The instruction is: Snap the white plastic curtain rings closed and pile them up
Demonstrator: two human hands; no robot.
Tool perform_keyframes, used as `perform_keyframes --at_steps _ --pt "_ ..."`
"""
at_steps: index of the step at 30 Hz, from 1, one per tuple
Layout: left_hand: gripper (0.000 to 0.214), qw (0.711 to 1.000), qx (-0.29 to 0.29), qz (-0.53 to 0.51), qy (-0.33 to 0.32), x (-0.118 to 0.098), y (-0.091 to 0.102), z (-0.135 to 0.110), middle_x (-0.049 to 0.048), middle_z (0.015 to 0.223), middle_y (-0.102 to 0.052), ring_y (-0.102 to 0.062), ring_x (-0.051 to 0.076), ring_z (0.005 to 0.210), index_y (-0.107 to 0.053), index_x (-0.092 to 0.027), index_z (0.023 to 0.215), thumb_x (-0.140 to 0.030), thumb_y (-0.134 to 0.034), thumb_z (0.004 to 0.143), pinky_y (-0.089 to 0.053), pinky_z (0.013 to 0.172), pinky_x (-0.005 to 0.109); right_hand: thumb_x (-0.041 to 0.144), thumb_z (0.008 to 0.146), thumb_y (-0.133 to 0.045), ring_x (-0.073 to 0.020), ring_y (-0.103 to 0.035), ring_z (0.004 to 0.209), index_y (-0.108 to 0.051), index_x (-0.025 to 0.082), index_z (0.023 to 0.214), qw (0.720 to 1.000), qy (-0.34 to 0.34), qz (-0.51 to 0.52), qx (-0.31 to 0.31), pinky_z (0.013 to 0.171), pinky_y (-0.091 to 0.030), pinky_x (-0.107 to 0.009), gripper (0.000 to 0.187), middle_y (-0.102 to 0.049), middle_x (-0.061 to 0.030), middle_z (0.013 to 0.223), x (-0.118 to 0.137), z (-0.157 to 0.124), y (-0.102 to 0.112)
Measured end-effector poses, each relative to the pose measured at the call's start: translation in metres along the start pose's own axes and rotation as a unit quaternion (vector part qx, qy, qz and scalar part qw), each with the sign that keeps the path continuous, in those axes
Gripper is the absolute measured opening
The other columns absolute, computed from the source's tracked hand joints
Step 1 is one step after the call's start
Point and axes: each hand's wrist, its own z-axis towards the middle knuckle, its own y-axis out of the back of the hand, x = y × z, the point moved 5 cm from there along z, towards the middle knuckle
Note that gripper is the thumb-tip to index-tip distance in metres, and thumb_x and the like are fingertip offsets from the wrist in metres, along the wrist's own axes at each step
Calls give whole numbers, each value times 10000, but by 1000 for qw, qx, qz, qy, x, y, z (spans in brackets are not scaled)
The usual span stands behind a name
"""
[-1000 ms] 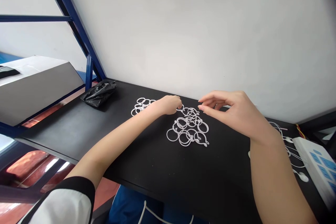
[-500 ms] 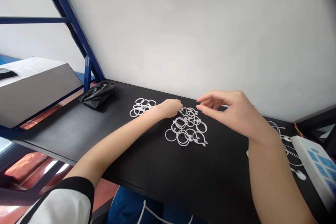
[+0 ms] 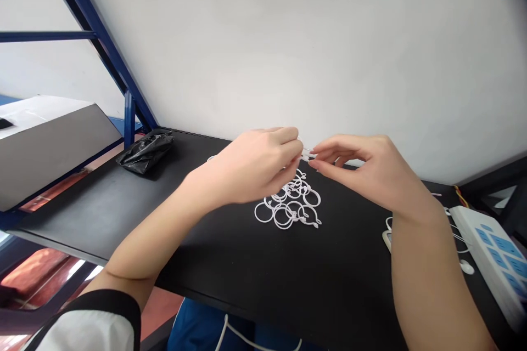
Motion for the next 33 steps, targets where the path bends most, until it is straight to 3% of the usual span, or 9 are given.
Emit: perform_keyframes --at_steps 3,7,17,20,24,33 --pt "215 994 -77 -31 -77 -18 21 -12 16 737 -506 -390 119 591 -602 -147 773 -169 -443 916 -366 551 268 301 828 -736 -144 -675 669 -728 242 887 999 45 4 -22 655 -577 -281 84 -737 6 799 10 -4 4" --pt "255 981 -143 -36 -126 -18 15 -13 -23 608 -401 -309 115 556 -502 -174 605 -129 -478 854 -320 508 274 213 828 -721 -120 -665 629 -711 236 843 996 92 -7 -15 620 -574 -250 29 -726 26 763 22 -10 4" --pt "339 953 -249 38 -171 -31 27 -17 -32 581 -352 -322 111 560 -444 -188 556 -69 -495 869 -304 477 262 175 840 -698 -102 -656 610 -690 247 827 993 113 -23 -30 603 -570 -227 74 -706 55 728 35 -17 8" --pt "341 946 -263 39 -186 -34 27 -19 -33 588 -352 -325 110 563 -446 -190 556 -69 -519 865 -306 482 259 208 830 -722 -111 -667 630 -692 253 882 994 104 -12 -34 611 -587 -234 74 -721 45 766 32 -17 8" --pt "343 942 -263 25 -204 -39 28 -22 -33 596 -351 -326 110 572 -432 -195 549 -67 -546 846 -329 500 254 200 811 -742 -114 -678 650 -695 285 1026 994 108 9 -20 613 -603 -234 236 -745 46 846 31 -17 7" --pt "341 946 -252 6 -201 -38 30 -24 -36 605 -312 -284 110 559 -419 -200 548 -83 -563 834 -305 473 260 160 830 -729 -77 -656 627 -695 271 943 987 159 22 3 602 -558 -190 163 -726 71 785 38 -20 10"
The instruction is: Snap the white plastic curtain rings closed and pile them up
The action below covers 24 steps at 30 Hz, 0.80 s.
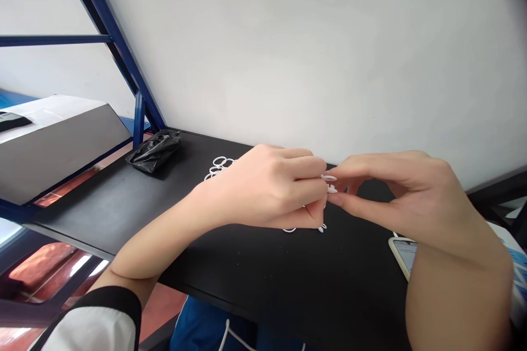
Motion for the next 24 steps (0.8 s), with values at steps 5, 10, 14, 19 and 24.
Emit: perform_keyframes --at_steps 5,10,14,19,24 --pt "347 1000 5 5 9 1 0 0 -40 610 -286 -246 106 535 -414 -201 553 -84 -542 855 -292 459 251 133 836 -718 -98 -663 636 -695 257 903 1000 18 9 0 581 -541 -222 143 -732 57 767 0 0 -1" --pt "353 1000 9 14 14 0 0 1 -42 609 -292 -238 103 526 -404 -198 552 -96 -535 863 -272 454 250 130 851 -700 -102 -625 580 -693 235 867 1000 23 -17 9 529 -501 -247 106 -718 41 727 1 -1 -1" --pt "344 999 21 8 25 1 0 1 -44 611 -285 -219 100 517 -409 -194 556 -96 -526 865 -263 450 251 153 871 -677 -123 -629 581 -710 224 862 999 21 -34 9 527 -491 -265 79 -716 18 716 2 -1 -2" --pt "351 999 40 -7 34 1 -1 0 -47 616 -269 -184 94 506 -395 -189 556 -108 -493 882 -246 431 253 183 888 -658 -117 -586 535 -730 227 868 999 13 -27 26 481 -451 -265 87 -691 19 663 2 1 -5" --pt "361 999 37 -3 26 0 0 -1 -42 624 -258 -164 100 518 -386 -190 548 -106 -469 889 -247 433 260 211 897 -648 -123 -592 546 -705 229 816 999 -13 -13 32 499 -469 -274 101 -687 20 662 3 3 -6"
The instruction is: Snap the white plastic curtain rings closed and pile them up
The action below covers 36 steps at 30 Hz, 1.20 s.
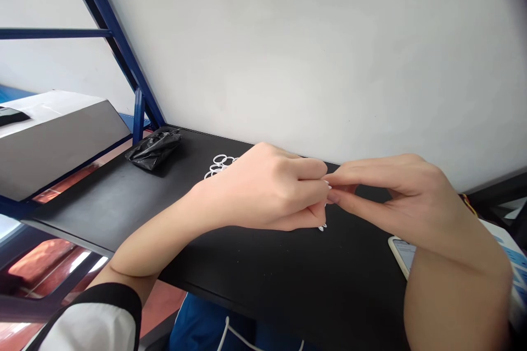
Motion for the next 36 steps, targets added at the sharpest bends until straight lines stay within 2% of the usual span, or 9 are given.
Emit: perform_keyframes --at_steps 9,15,18,21,23,25,27,31,36 --pt "371 999 -4 36 -10 0 1 4 -46 636 -213 -169 87 507 -357 -184 557 -129 -490 898 -220 429 244 203 878 -662 -115 -643 576 -689 229 806 1000 -2 -16 1 564 -522 -247 81 -700 36 687 0 0 -2" --pt "413 995 -75 63 -24 1 0 2 -51 603 -248 -230 80 487 -337 -191 570 -200 -515 943 -220 423 245 185 857 -679 -117 -629 549 -668 225 755 999 5 -29 -26 533 -514 -250 111 -684 35 649 2 0 1" --pt "377 990 -117 67 -29 2 0 0 -55 574 -319 -307 71 473 -386 -194 594 -207 -530 942 -246 427 244 183 854 -683 -118 -621 539 -665 235 766 999 9 -27 -32 521 -514 -257 104 -680 39 649 3 0 2" --pt "263 983 -170 60 -32 3 7 -1 -34 644 -509 -440 62 512 -503 -196 695 -274 -576 935 -318 453 223 170 853 -689 -117 -624 537 -661 250 787 998 23 -24 -55 503 -509 -256 108 -684 51 651 5 -1 4" --pt "200 985 -163 56 -15 7 9 -1 17 800 -633 -563 87 623 -570 -208 834 -380 -603 930 -380 493 214 172 852 -697 -128 -647 556 -668 262 796 996 31 -25 -78 507 -520 -267 110 -701 52 665 6 -2 7" --pt "306 991 -123 48 22 12 8 0 73 949 -678 -640 138 765 -588 -219 971 -521 -587 919 -434 539 226 187 844 -712 -149 -668 574 -680 277 798 994 33 -28 -96 521 -537 -293 106 -721 46 684 7 -3 8" --pt "463 994 -93 16 55 17 5 0 97 988 -686 -660 164 817 -578 -212 1063 -641 -550 892 -467 571 238 205 834 -730 -158 -666 564 -690 287 798 994 28 -30 -106 522 -541 -311 98 -729 43 686 6 -5 8" --pt "637 987 -70 -114 93 23 -3 -2 23 780 -662 -603 102 622 -550 -157 1115 -732 -534 841 -443 538 205 206 831 -740 -146 -657 551 -698 287 816 995 19 -14 -95 498 -526 -296 92 -734 43 697 5 -5 7" --pt "491 979 -61 -168 99 24 -8 -2 -53 612 -548 -389 51 470 -570 -166 887 -657 -564 872 -310 447 198 158 829 -733 -138 -660 555 -695 269 789 996 26 -14 -79 497 -517 -279 124 -735 37 701 5 -4 5"
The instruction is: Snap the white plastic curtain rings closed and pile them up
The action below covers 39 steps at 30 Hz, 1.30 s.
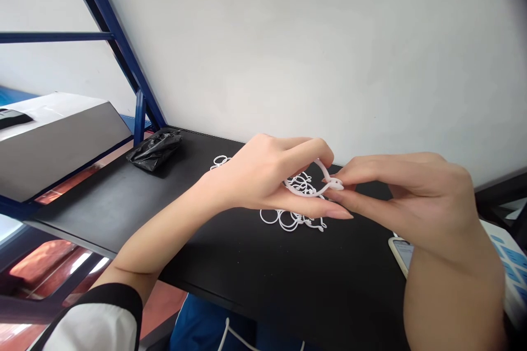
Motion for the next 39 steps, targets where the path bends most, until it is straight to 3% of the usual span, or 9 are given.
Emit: perform_keyframes --at_steps 6,17,22,30,39 --pt "298 997 -20 60 -38 -4 1 0 -61 603 -488 -331 58 468 -544 -185 829 -466 -534 927 -268 417 203 168 816 -735 -147 -666 554 -706 292 840 1000 -4 4 -10 507 -538 -286 130 -729 51 692 1 0 1" --pt "198 987 -48 119 -92 -7 4 -1 -74 606 -449 -293 54 449 -503 -197 826 -363 -570 910 -205 403 229 135 817 -731 -143 -663 575 -687 288 815 1000 9 1 -20 517 -535 -295 158 -723 49 703 4 1 3" --pt "188 982 -44 153 -102 -8 5 -1 -77 610 -449 -301 50 444 -494 -198 837 -351 -566 919 -212 402 225 150 846 -696 -141 -636 539 -674 293 809 998 16 -50 -23 485 -507 -299 150 -709 51 671 5 1 3" --pt "116 981 -20 163 -99 -9 2 0 -77 622 -492 -334 58 453 -494 -199 837 -262 -569 901 -252 425 227 126 857 -661 -118 -639 548 -678 273 835 996 12 -92 4 519 -520 -264 150 -712 62 689 1 3 -1" --pt "210 989 31 138 -42 -2 1 0 -55 683 -581 -428 49 463 -507 -186 877 -381 -545 948 -282 421 214 108 847 -682 -94 -645 570 -677 252 842 996 18 -90 -17 543 -521 -226 144 -703 69 687 3 1 2"
